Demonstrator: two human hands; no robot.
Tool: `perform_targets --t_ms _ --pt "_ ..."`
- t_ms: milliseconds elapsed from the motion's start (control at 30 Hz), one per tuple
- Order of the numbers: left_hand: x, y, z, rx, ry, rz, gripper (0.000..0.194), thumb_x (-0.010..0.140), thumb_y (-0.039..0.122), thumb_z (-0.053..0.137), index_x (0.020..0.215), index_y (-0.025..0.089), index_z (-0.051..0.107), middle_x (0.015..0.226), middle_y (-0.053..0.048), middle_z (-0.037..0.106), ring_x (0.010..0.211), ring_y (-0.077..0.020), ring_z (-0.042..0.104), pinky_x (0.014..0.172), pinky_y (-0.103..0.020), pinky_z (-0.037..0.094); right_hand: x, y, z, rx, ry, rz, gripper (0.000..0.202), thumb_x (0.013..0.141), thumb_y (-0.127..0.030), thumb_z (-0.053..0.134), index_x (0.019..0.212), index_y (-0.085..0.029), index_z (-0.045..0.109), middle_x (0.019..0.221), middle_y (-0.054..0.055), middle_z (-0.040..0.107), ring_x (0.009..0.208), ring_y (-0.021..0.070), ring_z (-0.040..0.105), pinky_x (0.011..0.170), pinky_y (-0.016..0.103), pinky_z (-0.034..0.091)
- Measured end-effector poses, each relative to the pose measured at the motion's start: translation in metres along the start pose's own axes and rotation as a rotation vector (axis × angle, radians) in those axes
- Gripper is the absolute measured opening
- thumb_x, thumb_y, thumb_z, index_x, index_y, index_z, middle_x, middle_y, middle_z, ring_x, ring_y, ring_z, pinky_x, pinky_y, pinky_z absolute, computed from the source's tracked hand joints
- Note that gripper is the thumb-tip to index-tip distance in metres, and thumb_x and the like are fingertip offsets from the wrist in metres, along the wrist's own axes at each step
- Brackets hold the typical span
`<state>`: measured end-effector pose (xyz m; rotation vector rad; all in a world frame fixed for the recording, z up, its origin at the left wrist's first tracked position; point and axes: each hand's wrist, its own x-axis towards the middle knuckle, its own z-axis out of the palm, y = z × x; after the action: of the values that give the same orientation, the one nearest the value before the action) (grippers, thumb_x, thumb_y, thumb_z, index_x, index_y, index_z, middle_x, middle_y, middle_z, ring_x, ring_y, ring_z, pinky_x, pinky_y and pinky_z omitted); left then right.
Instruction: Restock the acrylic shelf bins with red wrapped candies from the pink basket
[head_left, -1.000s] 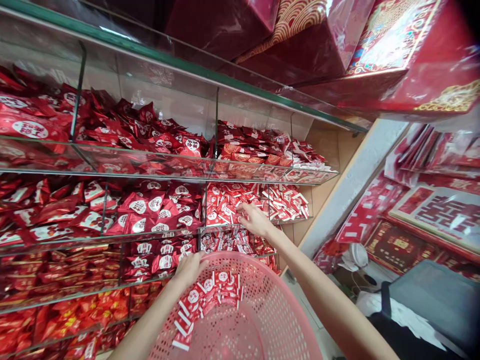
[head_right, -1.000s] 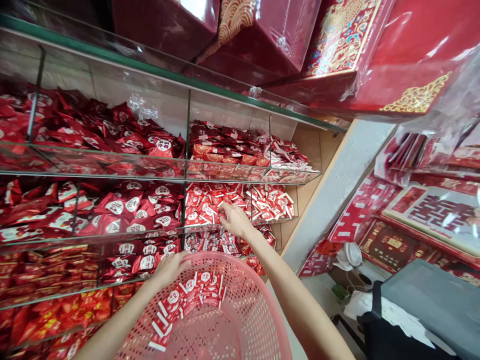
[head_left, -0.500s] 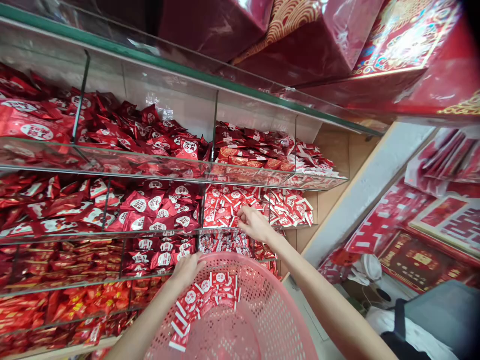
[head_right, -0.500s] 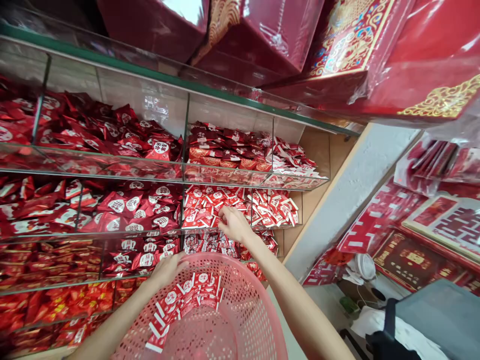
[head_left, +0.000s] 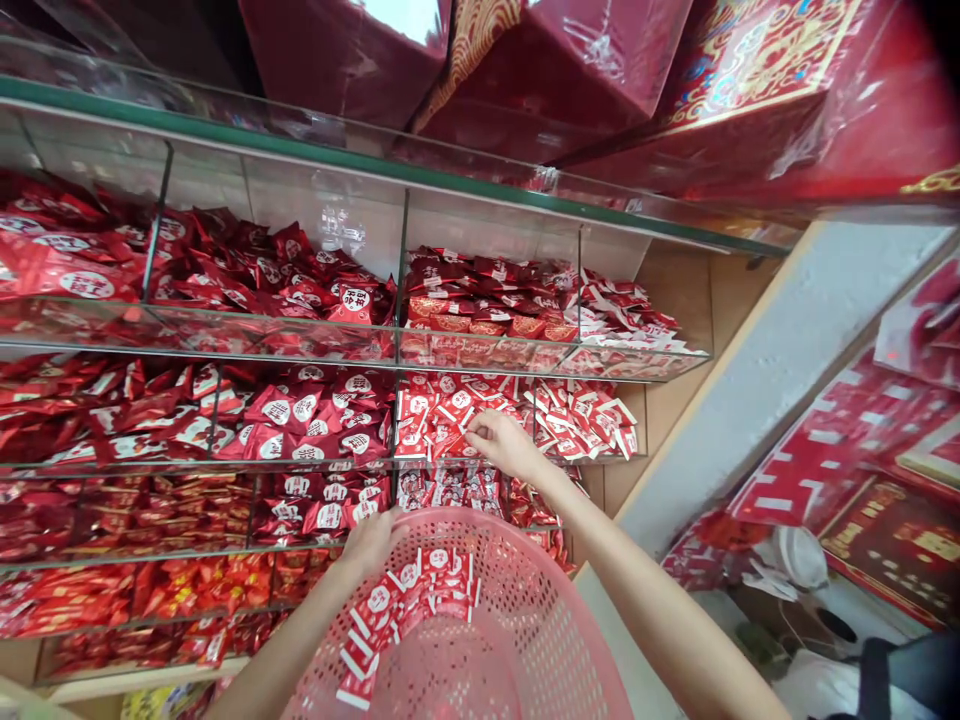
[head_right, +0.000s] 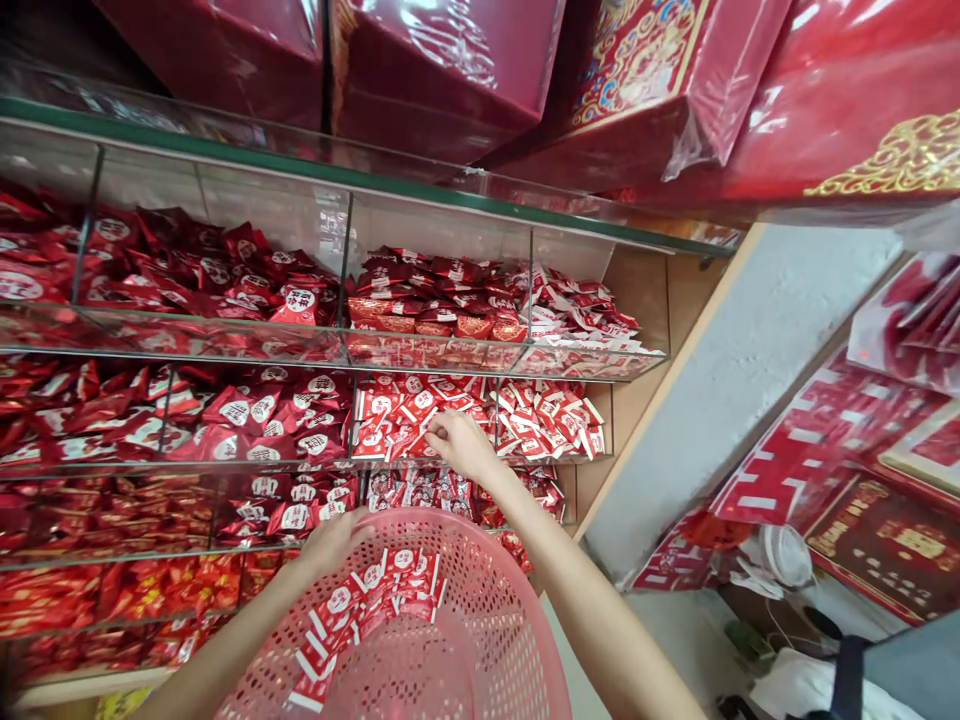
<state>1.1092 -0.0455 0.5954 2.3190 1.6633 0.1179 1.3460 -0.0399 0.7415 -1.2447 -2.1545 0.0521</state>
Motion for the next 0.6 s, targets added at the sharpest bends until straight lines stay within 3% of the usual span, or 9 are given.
perform_targets --t_ms 233,600 --pt "-0.0017 0.0015 0.0047 -0.015 0.033 -0.020 0.039 0.084 0.042 0.033 0.114 0.021 0.048 0.103 -0.008 0.062 0.096 -0.0218 0.057 0.074 -0.028 0.041 0.0062 -0.0011 0.0009 0.200 0.044 0.066 0.011 0.072 -0.021 0.051 0.062 -0.017 0.052 0.061 -0.003 0.052 0.056 0.0088 0.043 0.055 0.021 0.031" --pt "-0.0048 0.0043 0.0043 -0.008 0.034 -0.041 0.037 0.085 0.041 0.032 0.112 0.022 0.048 0.101 -0.007 0.063 0.095 -0.0209 0.058 0.074 -0.027 0.041 0.0027 0.0016 0.0009 0.617 0.286 0.269 0.015 0.071 -0.030 0.050 0.065 -0.017 0.050 0.056 -0.003 0.050 0.051 0.0090 0.047 0.051 0.020 0.037"
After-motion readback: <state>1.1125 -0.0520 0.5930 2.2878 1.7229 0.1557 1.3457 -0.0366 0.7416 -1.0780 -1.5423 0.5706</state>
